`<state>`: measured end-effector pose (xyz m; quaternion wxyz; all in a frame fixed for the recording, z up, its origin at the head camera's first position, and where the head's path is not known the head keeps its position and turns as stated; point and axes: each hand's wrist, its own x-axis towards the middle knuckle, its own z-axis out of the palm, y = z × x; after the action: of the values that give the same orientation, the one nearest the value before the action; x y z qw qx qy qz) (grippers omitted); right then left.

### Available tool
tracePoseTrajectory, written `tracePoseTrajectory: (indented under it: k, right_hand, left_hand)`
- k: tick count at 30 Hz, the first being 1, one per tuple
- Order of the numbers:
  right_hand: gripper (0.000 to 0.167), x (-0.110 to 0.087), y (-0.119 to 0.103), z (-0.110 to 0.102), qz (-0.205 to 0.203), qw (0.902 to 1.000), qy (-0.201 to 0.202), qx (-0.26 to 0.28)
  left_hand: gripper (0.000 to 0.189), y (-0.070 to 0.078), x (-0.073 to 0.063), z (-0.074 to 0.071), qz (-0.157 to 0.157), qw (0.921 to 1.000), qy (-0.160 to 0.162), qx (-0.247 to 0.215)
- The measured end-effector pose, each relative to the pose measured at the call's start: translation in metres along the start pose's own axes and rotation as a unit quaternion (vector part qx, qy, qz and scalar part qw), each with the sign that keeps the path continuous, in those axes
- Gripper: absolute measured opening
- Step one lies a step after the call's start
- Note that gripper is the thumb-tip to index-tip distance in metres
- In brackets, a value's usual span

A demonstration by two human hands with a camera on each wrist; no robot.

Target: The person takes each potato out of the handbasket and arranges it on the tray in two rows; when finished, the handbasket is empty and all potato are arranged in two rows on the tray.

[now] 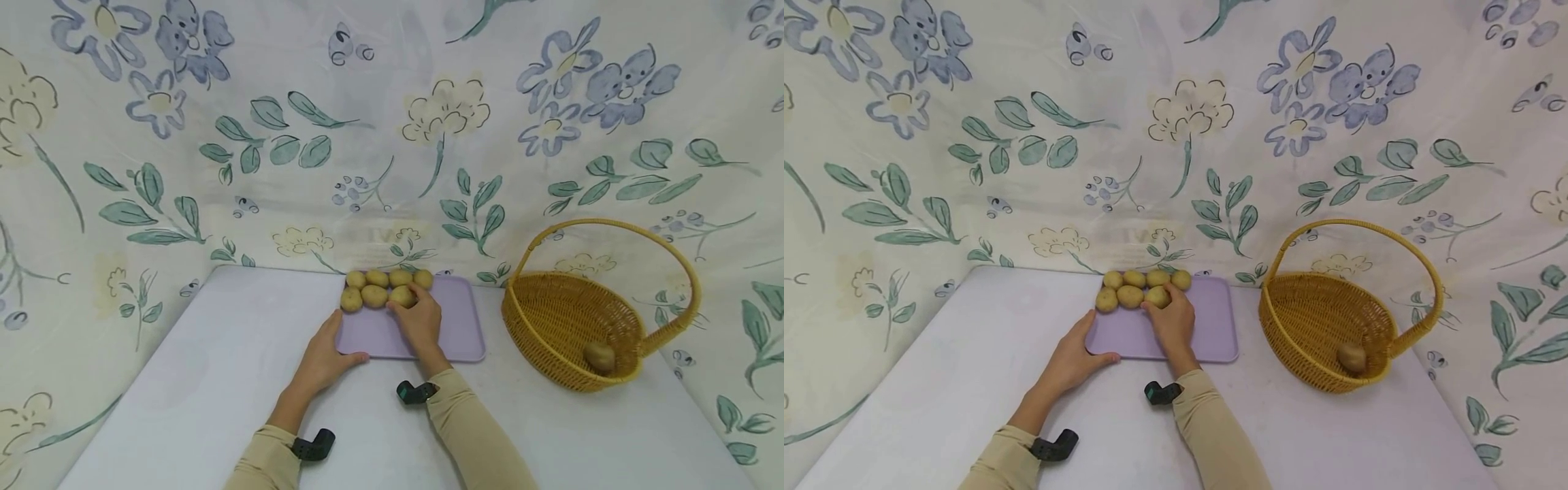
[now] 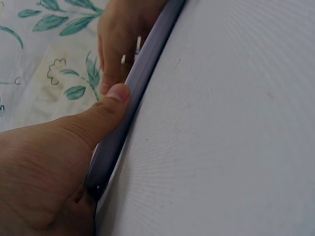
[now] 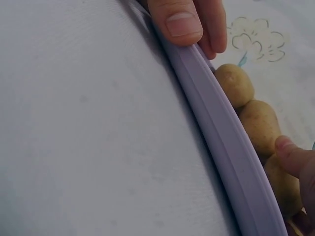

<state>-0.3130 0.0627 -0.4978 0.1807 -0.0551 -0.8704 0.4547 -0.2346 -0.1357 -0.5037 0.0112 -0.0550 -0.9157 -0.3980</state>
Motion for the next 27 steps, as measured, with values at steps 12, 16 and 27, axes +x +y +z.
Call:
tracePoseTrajectory:
  k: [12,16,27]
  right_hand:
    - [0.062,0.015,0.003,-0.033,-0.015,0.9989,-0.031,0.033]
    - [0.061,0.027,-0.002,-0.062,-0.035,0.9954,-0.071,0.053]
    - [0.055,0.055,-0.014,-0.166,-0.024,0.9758,-0.199,0.087]
  left_hand:
    - [0.115,0.005,0.0,-0.001,-0.003,1.0,-0.002,-0.002]
    - [0.116,0.006,0.0,-0.001,-0.004,1.0,-0.005,0.002]
    - [0.115,0.004,-0.001,-0.001,-0.005,0.9999,-0.007,0.007]
